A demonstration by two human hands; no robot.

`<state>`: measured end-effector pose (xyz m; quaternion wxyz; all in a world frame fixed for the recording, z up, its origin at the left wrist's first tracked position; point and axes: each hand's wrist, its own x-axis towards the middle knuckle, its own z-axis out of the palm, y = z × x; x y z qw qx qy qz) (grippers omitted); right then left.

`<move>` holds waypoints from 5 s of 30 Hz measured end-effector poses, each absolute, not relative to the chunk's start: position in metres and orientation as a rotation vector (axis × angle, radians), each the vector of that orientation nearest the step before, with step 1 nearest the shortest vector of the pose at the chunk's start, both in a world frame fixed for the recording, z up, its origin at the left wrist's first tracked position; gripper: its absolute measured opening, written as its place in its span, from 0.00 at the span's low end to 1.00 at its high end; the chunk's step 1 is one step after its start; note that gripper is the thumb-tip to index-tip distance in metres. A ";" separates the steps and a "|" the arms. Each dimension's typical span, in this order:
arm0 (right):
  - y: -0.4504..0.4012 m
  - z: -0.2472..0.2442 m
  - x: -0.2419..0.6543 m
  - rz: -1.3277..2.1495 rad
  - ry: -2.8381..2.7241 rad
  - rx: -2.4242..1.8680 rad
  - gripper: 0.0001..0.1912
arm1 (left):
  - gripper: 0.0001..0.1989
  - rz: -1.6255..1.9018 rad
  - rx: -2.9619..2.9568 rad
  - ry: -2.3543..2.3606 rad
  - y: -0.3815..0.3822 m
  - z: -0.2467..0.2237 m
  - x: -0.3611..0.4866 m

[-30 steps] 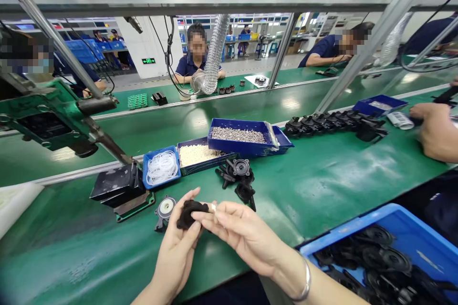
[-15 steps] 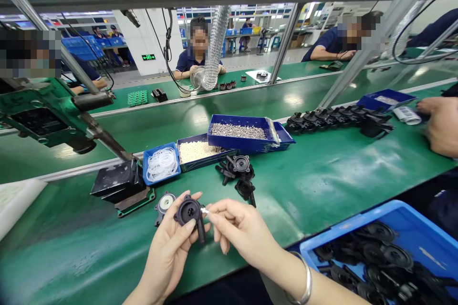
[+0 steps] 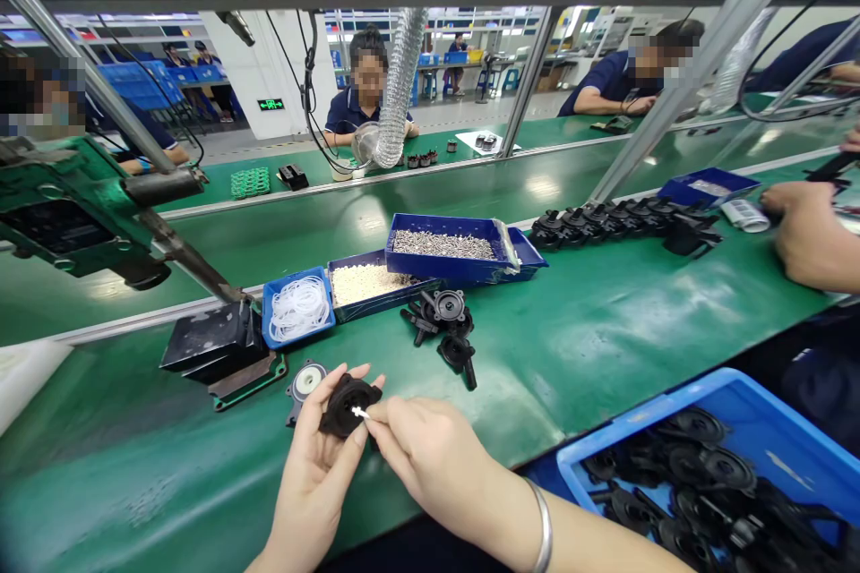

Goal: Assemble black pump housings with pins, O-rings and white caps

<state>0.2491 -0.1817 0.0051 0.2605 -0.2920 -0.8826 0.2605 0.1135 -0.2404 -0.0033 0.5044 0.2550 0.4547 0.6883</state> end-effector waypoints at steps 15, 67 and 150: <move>-0.180 0.001 0.239 0.462 -2.410 -0.616 0.14 | 0.22 1.555 1.278 1.539 -0.237 -0.014 0.093; -0.133 -0.030 0.189 1.345 -2.071 -0.821 0.09 | 0.51 1.019 1.452 1.443 -0.222 -0.078 0.027; -0.104 0.048 0.189 1.949 -2.029 -0.709 0.16 | 0.11 1.298 1.712 1.584 -0.210 0.001 0.025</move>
